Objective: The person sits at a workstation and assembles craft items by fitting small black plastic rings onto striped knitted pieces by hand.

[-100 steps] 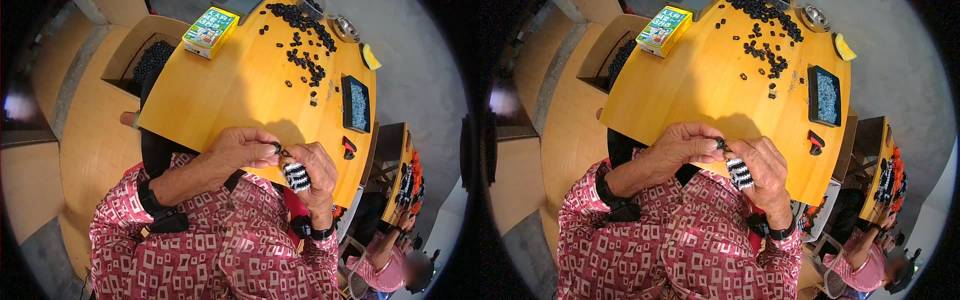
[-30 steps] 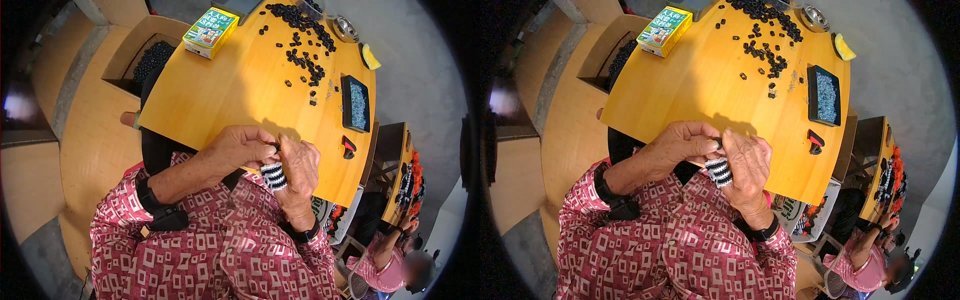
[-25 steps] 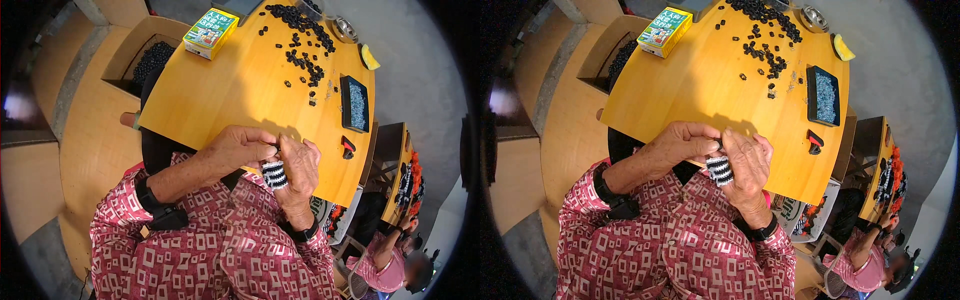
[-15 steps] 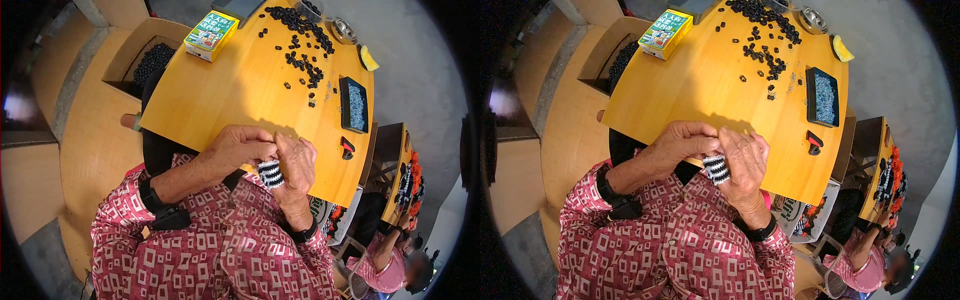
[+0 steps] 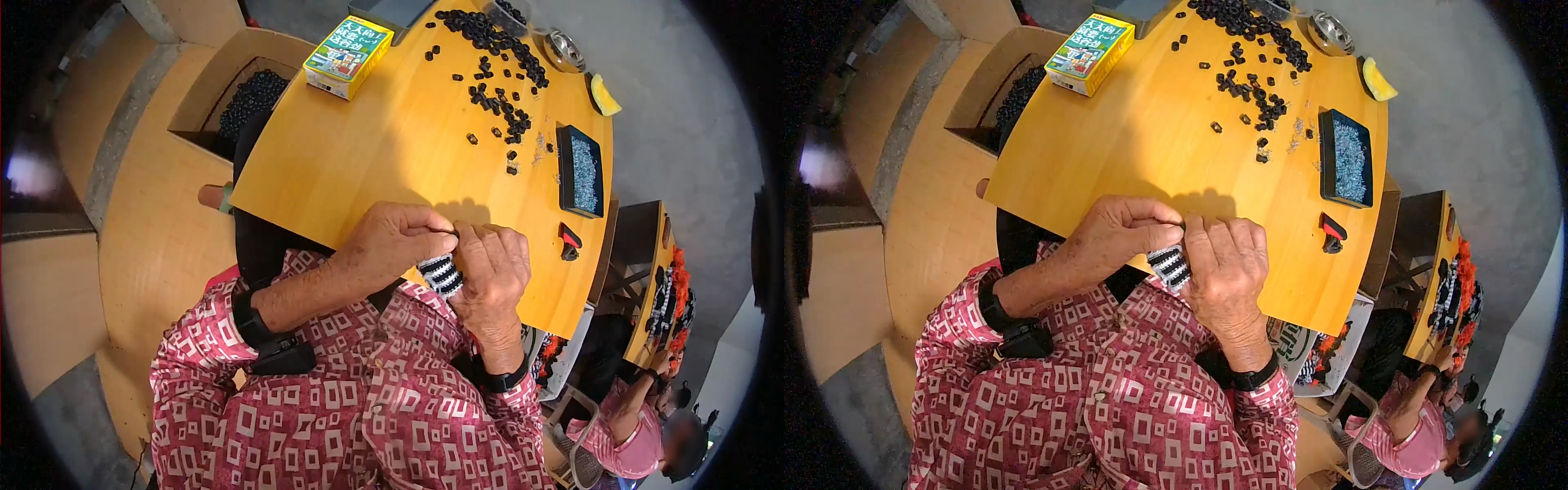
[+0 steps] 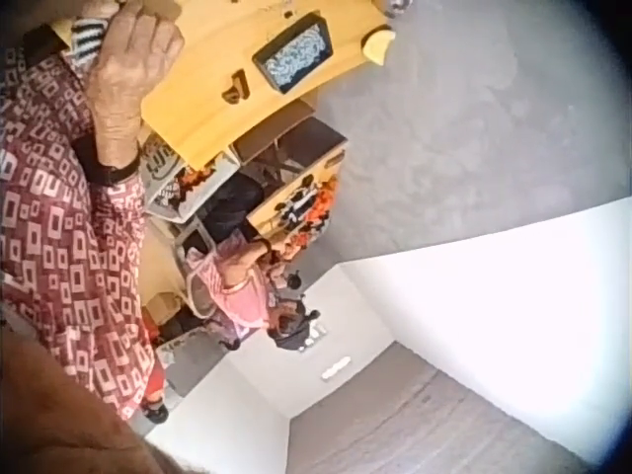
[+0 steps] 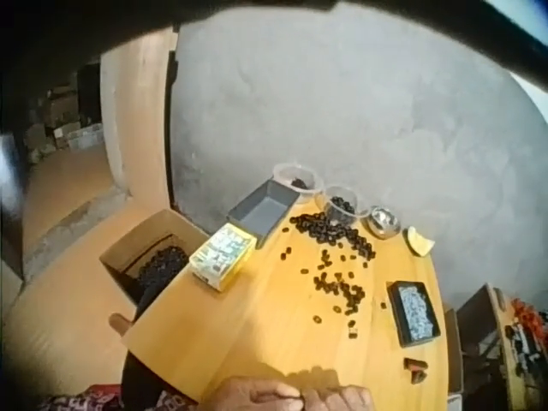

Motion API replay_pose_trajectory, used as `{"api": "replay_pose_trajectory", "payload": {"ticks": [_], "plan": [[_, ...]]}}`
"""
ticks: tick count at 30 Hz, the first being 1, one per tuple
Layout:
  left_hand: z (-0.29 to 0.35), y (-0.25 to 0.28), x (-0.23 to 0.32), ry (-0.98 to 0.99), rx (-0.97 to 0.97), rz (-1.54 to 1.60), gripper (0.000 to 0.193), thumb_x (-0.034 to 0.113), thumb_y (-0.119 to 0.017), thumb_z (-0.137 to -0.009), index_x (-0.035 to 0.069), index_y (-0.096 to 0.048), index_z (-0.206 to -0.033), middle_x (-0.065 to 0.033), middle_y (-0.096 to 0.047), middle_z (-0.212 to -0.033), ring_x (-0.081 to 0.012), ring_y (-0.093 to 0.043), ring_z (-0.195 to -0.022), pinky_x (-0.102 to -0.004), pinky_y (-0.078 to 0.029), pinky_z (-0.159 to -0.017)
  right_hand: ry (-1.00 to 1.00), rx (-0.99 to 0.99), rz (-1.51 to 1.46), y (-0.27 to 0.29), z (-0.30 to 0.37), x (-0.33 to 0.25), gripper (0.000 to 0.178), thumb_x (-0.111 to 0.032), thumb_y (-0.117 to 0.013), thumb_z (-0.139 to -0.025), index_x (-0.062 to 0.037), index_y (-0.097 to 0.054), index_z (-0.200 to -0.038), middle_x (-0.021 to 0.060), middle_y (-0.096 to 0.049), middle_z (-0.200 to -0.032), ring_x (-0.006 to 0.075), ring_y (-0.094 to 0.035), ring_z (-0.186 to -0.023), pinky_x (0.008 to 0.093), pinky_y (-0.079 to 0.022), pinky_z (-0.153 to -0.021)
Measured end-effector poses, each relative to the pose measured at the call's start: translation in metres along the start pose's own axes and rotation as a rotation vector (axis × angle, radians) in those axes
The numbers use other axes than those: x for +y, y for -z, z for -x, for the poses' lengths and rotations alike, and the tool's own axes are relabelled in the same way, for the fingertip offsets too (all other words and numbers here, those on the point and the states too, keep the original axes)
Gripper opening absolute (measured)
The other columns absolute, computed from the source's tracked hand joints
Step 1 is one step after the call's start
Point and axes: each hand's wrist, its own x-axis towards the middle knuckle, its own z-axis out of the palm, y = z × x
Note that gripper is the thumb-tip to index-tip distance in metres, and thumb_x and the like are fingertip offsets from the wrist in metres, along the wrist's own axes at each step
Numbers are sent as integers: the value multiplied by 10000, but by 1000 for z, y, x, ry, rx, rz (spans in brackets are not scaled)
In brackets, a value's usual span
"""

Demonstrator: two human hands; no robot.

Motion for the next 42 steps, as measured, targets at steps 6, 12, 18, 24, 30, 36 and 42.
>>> {"api": "replay_pose_trajectory", "payload": {"ticks": [6, 12, 18, 24, 30, 36, 42], "plan": [[-2, 7, -6, -110, 18, -296, 254, 170, -625, -907, -51, -662, -1028, -57, -675, -809, -86, -610, -750, -261, -490, -672, 10, -39, 16, 2, 1, 1, 382, -176, -645, -692, 25, -653, -1017, 118, -604, -841, 287, -589, -820, 404, -447, -754], [4, 9, 12, -73, -5, -608, 230, 129, -587, -946, -57, -655, -1062, -11, -654, -853, -50, -568, -780, -230, -478, -690, 40, -15, 12, -2, 0, -1, 392, -189, -645, -682, 31, -658, -1006, 114, -599, -821, 280, -591, -802, 407, -447, -761], [5, 6, 9, -17, 56, -552, 204, 105, -601, -929, -62, -668, -1023, -14, -661, -825, -47, -568, -751, -225, -475, -674, 44, 3, 23, -5, 1, 1, 388, -161, -662, -661, 34, -659, -996, 114, -587, -800, 276, -589, -786, 399, -450, -758], [4, 8, 0, -21, 44, -438, 206, 109, -603, -934, -67, -670, -1016, -24, -669, -840, -47, -572, -762, -222, -478, -688, 26, -3, -34, -5, -2, 2, 356, -126, -682, -637, 27, -662, -958, 104, -577, -773, 267, -584, -762, 384, -447, -730], [1, 9, 12, 62, 12, -554, 221, 126, -605, -931, -56, -673, -1035, -35, -676, -842, -75, -591, -784, -245, -489, -720, 51, 50, -59, -10, 1, 4, 305, -123, -684, -628, 12, -657, -901, 89, -560, -734, 260, -574, -729, 380, -440, -724], [0, 15, 15, 56, -52, -605, 225, 140, -622, -922, -49, -684, -1027, -44, -687, -856, -80, -601, -808, -247, -488, -746, 50, 93, -17, -10, 2, 7, 296, -130, -662, -613, -4, -661, -880, 81, -555, -726, 250, -569, -723, 379, -434, -721], [0, 14, 5, 17, -33, -495, 215, 147, -645, -910, -44, -698, -992, -36, -689, -840, -70, -600, -778, -238, -490, -707, 63, 88, -37, -11, 2, 6, 255, -134, -644, -619, -8, -645, -841, 78, -530, -705, 252, -542, -688, 379, -415, -706]]}}
